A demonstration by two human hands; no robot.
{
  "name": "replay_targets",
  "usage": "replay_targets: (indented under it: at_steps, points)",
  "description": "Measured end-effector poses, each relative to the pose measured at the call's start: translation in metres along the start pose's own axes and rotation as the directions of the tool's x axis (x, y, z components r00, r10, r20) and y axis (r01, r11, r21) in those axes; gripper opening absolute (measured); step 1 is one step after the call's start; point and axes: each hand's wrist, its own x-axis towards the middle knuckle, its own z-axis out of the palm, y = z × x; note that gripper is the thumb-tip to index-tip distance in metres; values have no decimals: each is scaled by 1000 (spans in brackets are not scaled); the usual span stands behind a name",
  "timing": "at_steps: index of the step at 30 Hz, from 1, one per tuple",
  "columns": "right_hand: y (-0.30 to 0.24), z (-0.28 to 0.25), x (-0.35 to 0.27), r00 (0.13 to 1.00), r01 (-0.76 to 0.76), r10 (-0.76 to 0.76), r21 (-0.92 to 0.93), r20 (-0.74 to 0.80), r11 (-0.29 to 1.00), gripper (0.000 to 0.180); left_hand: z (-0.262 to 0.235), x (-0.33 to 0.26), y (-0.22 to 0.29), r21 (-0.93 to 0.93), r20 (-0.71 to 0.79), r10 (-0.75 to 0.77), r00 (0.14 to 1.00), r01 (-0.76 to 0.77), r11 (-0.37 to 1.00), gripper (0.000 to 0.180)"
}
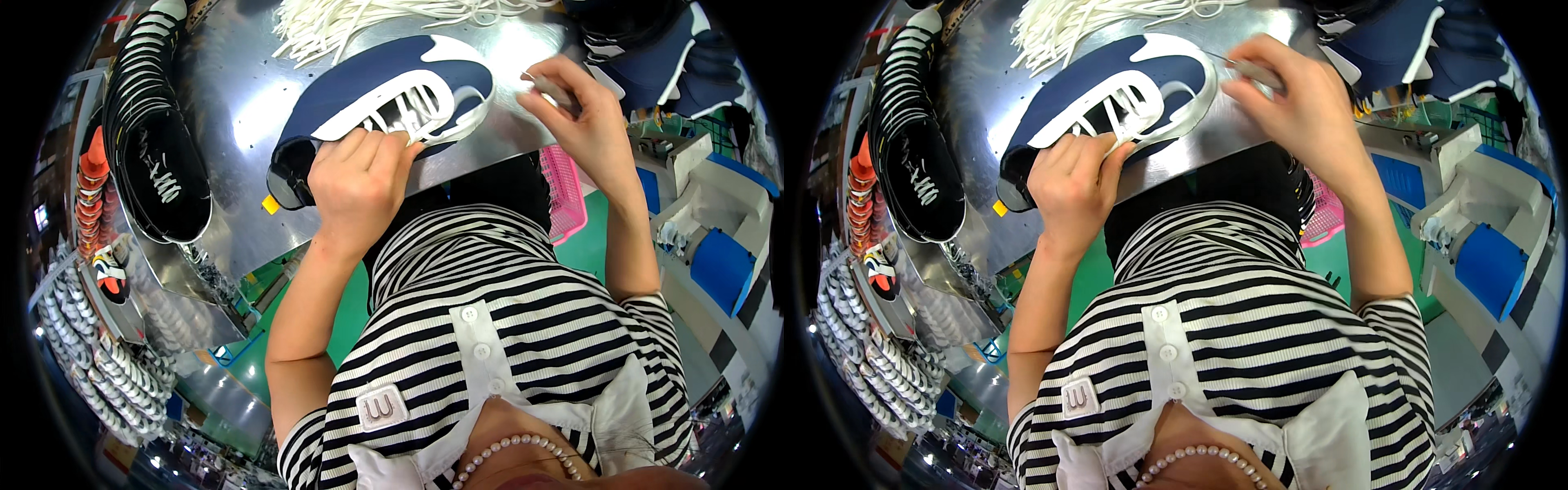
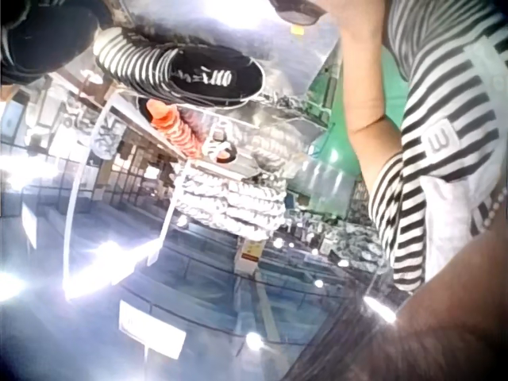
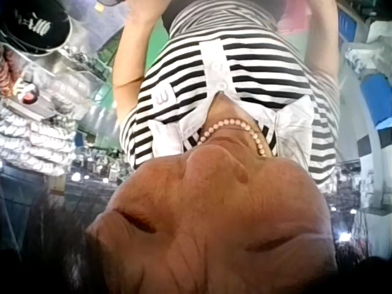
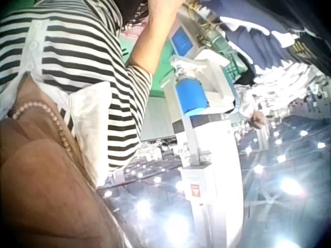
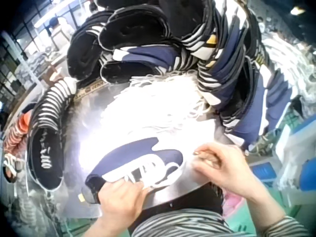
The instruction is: The person threads white shoelaces through the eyelets of a blue and white sneaker. They pull the laces tight and arrange them neatly across the shoe's opening. The person repeats this process for a second shoe, ensuring the laces are properly seated in the eyelets.
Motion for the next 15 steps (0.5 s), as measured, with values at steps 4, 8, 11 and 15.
replay_targets:
  at_steps: [4, 8, 11, 15]
  points:
    - [-39, 48, 11, 869, 476, -480, 62, 122, 877, 15, -2, 2, 10, 49, 10, 78, 997, -78, 996, 16]
    - [-46, 59, 15, 865, 477, -410, -222, 289, 850, 19, -4, -7, 5, 42, -8, 102, 995, -101, 994, 17]
    - [-45, 60, 28, 872, 342, -296, -54, 391, 938, 21, -4, -11, 4, 30, -20, 93, 995, -93, 995, 17]
    - [-34, 61, 37, 886, 102, -188, 219, 423, 970, 19, 0, -9, 0, -88, 9, 61, 998, -60, 994, 17]
